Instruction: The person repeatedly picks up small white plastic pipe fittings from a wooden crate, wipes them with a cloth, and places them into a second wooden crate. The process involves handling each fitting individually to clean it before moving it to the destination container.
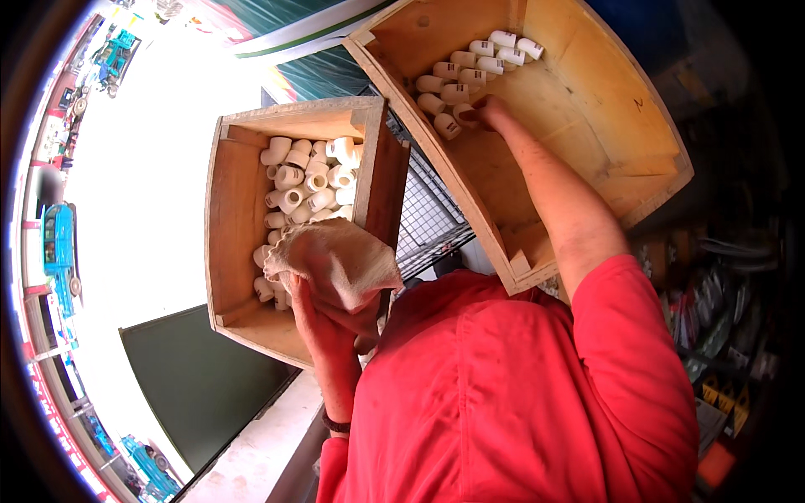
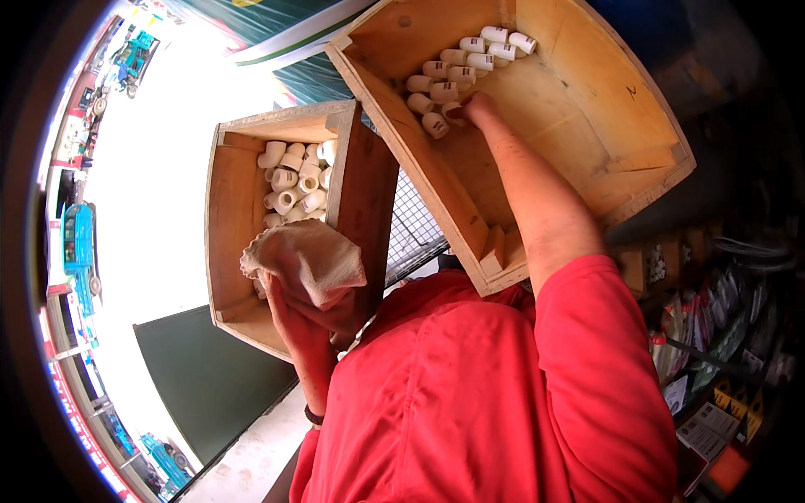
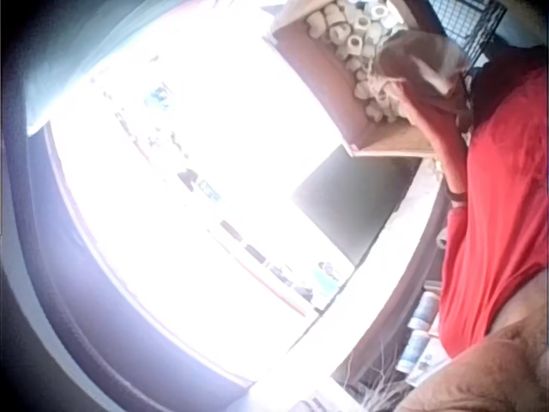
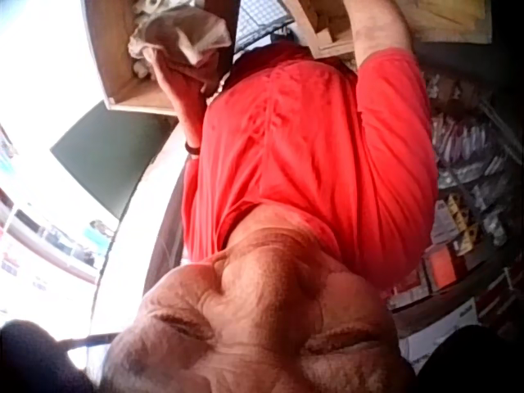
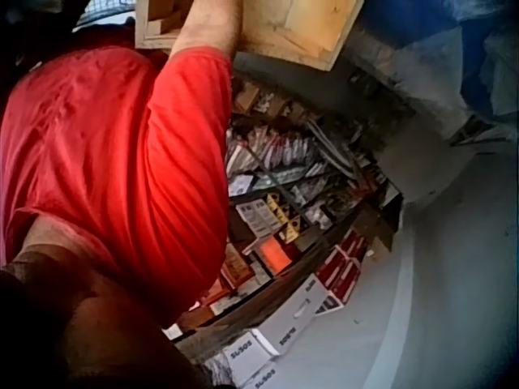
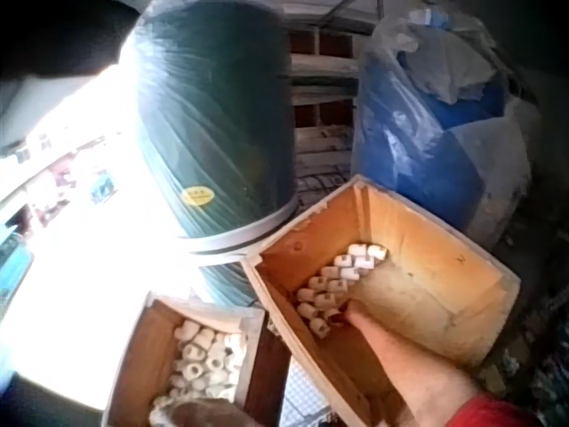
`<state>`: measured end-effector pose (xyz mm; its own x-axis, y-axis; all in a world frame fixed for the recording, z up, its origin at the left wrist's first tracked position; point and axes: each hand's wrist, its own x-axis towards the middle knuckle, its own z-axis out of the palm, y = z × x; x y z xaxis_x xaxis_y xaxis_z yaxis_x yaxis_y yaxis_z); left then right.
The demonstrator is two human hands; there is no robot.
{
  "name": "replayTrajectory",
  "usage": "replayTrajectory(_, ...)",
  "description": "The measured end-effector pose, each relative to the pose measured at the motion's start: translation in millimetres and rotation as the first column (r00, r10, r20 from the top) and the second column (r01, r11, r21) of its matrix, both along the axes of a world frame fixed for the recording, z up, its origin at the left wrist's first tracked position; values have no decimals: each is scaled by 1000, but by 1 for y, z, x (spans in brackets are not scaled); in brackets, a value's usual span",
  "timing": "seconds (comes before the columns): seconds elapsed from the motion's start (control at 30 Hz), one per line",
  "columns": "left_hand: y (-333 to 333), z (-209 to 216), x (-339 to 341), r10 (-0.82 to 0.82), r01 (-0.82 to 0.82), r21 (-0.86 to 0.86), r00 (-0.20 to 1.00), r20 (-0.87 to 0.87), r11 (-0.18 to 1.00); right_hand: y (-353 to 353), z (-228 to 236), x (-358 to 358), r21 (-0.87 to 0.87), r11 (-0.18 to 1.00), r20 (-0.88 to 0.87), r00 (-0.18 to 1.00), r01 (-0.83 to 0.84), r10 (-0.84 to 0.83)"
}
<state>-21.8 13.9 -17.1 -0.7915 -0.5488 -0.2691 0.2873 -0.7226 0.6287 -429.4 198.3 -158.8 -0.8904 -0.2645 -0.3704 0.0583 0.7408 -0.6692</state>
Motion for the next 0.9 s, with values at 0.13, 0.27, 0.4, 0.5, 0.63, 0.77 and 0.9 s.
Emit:
replayTrajectory(0.13, -1, -2, -1, 13, -12, -56, 1000, 28, 998, 5, 24, 3, -10, 998, 182, 981, 66, -63)
replayTrajectory(0.27, -3, -2, 4, -49, 44, -61, 996, -80, 997, 8, 45, -1, 139, 979, 246, 953, 146, -177)
replayTrajectory(0.4, -12, 2, 13, 65, -15, 172, 956, -286, 985, 20, 61, -9, 88, 983, 251, 951, 162, -179)
replayTrajectory(0.5, -32, 14, 35, 208, -206, 32, 954, -215, 978, 26, 82, -7, 5, 990, 254, 958, 139, -136)
replayTrajectory(0.63, -68, -5, 84, 433, -458, -307, 889, -151, 834, 16, 123, 2, -73, 994, 129, 989, 81, -71)
replayTrajectory(0.77, -80, -20, 98, 330, -217, 315, 870, -366, 924, -6, 153, 4, -192, 979, -133, 990, -70, 45)
replayTrajectory(0.9, -65, -33, 99, 427, -284, 391, 834, -350, 875, -64, 192, 62, -323, 890, -372, 908, -321, 193)
